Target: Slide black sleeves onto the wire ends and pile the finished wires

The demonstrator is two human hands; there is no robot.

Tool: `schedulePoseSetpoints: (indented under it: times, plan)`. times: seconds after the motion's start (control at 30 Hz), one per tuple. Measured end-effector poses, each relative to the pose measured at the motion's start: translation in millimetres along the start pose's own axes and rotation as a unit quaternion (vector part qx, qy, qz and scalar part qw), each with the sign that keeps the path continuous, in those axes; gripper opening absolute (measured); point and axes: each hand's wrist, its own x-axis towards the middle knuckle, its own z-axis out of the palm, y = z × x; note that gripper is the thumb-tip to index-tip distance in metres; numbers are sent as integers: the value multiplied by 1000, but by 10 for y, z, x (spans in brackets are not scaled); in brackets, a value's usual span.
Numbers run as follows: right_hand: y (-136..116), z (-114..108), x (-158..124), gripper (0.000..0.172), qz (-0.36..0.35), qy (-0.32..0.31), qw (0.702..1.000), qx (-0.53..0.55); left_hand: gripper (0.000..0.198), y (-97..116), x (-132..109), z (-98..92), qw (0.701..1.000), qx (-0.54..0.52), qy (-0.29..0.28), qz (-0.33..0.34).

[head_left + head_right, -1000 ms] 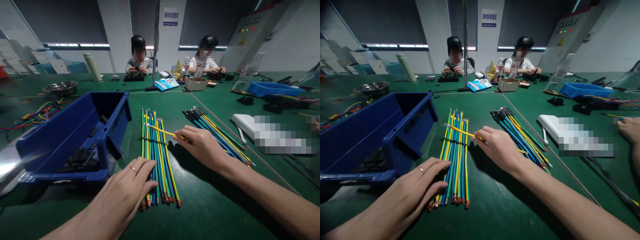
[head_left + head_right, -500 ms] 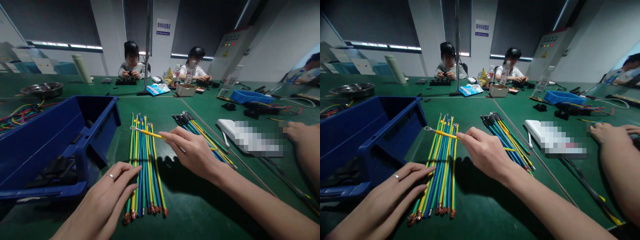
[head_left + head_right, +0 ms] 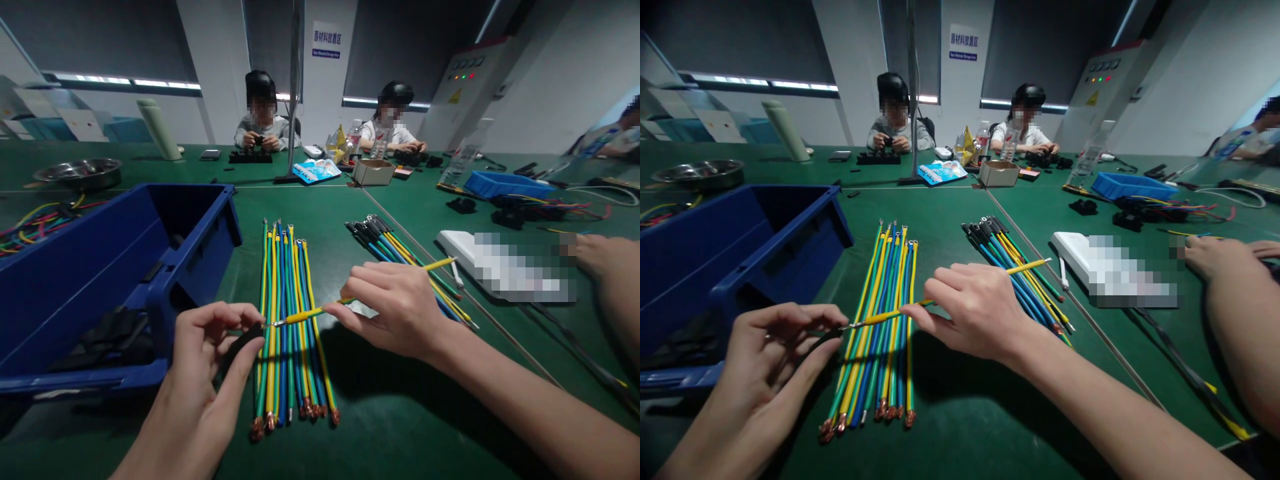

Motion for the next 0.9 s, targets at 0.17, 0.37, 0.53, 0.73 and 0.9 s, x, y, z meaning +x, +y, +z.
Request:
schedulePoseSetpoints:
  times: [0.17, 0.37, 0.53, 0.73, 0.9]
  plan:
    - [17, 44, -5, 35, 0, 2, 1000, 6, 22, 33, 18, -21, 1000, -8, -16, -12]
    - [0, 2, 12, 33, 2, 25, 1000, 13, 23, 68, 12, -56, 999, 10, -47, -23]
    - [23, 33, -13, 34, 7, 3, 999, 51, 16, 123, 11, -66, 999, -15, -38, -36]
    - [69, 138, -35, 46, 26, 2, 994, 105, 8, 189, 53, -68, 996, -29, -66, -48]
    - [4, 140, -51, 45, 34, -3, 993, 113, 16, 226, 77, -90, 995, -24, -89, -26]
